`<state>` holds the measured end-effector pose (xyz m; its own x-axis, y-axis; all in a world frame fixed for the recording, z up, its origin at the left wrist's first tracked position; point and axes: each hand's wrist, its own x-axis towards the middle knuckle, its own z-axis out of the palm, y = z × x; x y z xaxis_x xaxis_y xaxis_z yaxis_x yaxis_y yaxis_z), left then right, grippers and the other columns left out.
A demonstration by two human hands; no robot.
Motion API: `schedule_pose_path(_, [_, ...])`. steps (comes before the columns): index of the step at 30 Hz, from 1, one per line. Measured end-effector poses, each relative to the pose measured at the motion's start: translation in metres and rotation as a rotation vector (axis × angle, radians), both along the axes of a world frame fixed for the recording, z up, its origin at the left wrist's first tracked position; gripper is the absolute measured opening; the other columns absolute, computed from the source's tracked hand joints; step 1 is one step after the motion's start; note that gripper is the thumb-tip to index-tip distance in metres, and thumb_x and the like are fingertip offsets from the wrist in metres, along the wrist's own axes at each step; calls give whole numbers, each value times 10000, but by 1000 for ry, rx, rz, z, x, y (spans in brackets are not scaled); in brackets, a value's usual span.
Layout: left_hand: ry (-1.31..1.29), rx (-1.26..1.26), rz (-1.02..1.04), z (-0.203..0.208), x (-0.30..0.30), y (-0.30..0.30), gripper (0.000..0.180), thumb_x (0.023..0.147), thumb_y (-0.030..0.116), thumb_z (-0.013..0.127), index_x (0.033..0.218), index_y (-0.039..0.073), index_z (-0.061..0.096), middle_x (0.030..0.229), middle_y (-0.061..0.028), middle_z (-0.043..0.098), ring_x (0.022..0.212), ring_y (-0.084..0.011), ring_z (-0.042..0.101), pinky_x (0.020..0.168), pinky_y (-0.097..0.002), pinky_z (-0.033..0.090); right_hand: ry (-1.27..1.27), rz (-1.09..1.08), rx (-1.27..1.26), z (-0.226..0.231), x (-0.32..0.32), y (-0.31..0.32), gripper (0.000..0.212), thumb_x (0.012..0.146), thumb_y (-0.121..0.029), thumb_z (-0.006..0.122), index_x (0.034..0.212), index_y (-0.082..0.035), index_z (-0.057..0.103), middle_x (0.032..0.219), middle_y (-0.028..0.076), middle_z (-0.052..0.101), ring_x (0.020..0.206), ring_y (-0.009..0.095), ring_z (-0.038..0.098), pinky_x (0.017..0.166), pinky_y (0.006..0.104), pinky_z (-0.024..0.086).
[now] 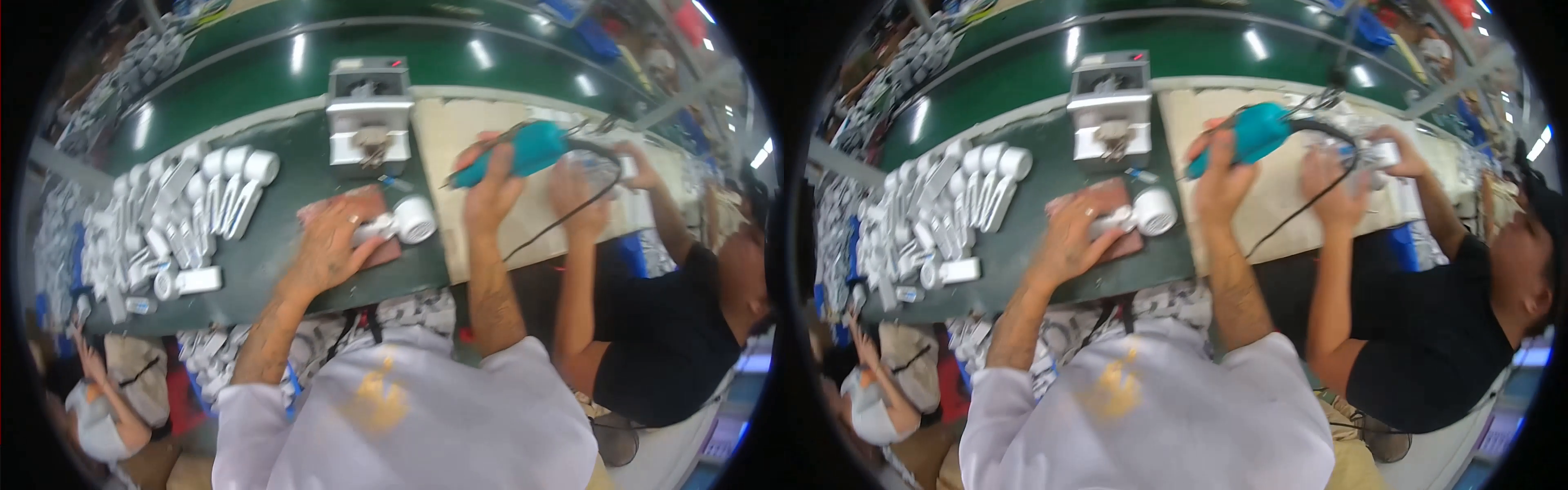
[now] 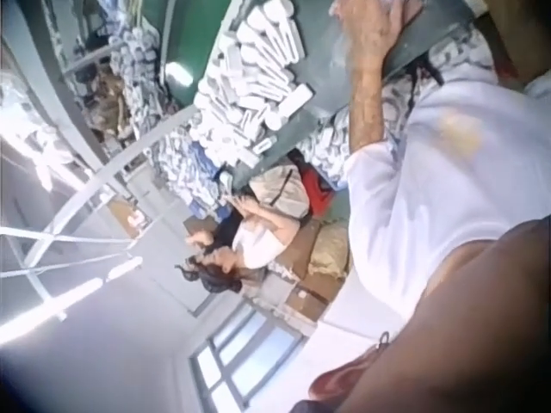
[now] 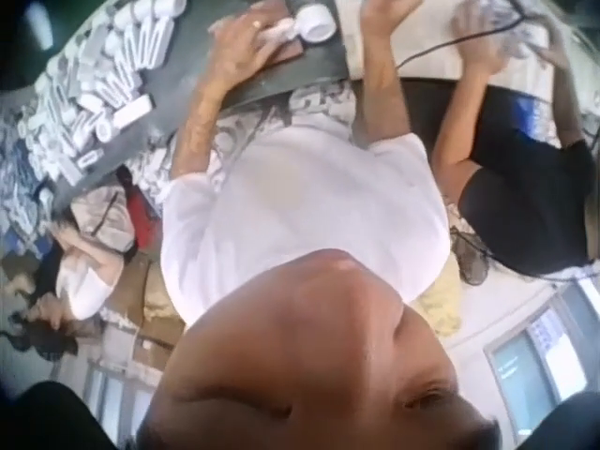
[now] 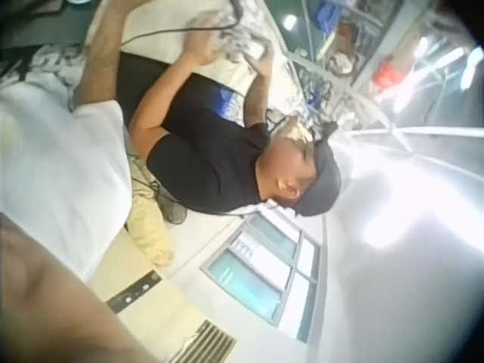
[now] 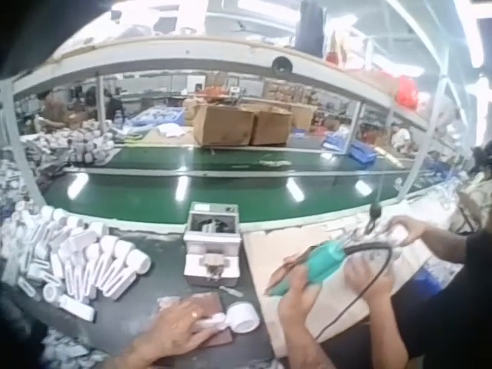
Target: The person assembles plastic device housings by securing internal components into the plastic housings with an electric screwdriver on a factory assembly line.
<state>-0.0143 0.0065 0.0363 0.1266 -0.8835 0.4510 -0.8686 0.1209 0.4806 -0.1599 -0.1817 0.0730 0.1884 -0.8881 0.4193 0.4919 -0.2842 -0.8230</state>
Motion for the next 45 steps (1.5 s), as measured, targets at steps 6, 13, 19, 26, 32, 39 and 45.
schedule_pose_path(6, [884, 147, 146, 13, 7, 6, 362, 900, 204, 724, 1198, 23, 627, 1121, -113, 690, 1047, -199, 655, 932, -340, 500, 305, -176, -112, -39, 0, -24, 283, 964, -163, 653, 1157, 34, 592, 818, 16, 607, 686, 77, 531, 649, 235, 432])
schedule_pose_path(13, [1235, -109, 221, 8, 16, 72, 309, 964, 126, 653, 1244, 11, 588, 1149, -69, 667, 1053, -121, 612, 933, -278, 494, 290, -163, -151, -89, 12, 12, 382, 961, -266, 652, 1200, 24, 587, 953, 43, 638, 713, 79, 517, 619, 229, 405])
schedule_pose_path(19, [1199, -258, 531, 10, 24, 141, 334, 946, 149, 689, 1235, 18, 584, 1124, -55, 660, 1041, -121, 612, 914, -285, 494, 317, -170, -370, -106, -12, 8, 635, 950, -471, 641, 1191, 106, 534, 1000, 116, 625, 979, 243, 584, 928, 384, 448])
schedule_pose_path(26, [1065, -839, 962, 27, 97, 257, 361, 936, 183, 699, 1232, 4, 594, 1050, -41, 674, 932, -105, 636, 840, -244, 499, 330, -76, -331, -101, 22, 17, 575, 986, -367, 618, 1290, 102, 481, 997, 96, 620, 900, 207, 573, 776, 305, 465])
schedule_pose_path(32, [735, -1150, 1260, 9, 175, 359, 413, 934, 172, 705, 1258, -38, 558, 1119, -87, 686, 954, -134, 653, 834, -249, 508, 360, -133, -262, -100, 3, 14, 463, 1000, -349, 600, 1164, 77, 528, 1028, 113, 609, 958, 224, 562, 768, 302, 463])
schedule_pose_path(39, [672, -1170, 1577, -96, 274, 518, 284, 851, 183, 775, 1030, -30, 717, 948, -88, 714, 829, -164, 662, 748, -302, 516, 300, -75, -285, -102, 4, 13, 396, 1004, -326, 590, 1071, 61, 538, 1068, 142, 594, 1182, 293, 507, 954, 389, 418])
schedule_pose_path(45, [519, -885, 1977, -123, 326, 495, 355, 799, 286, 783, 963, -26, 744, 908, -164, 737, 844, -262, 704, 755, -374, 531, 416, -86, -396, -98, -3, 19, 565, 982, -306, 614, 1366, 70, 438, 964, 68, 571, 840, 161, 524, 759, 268, 422])
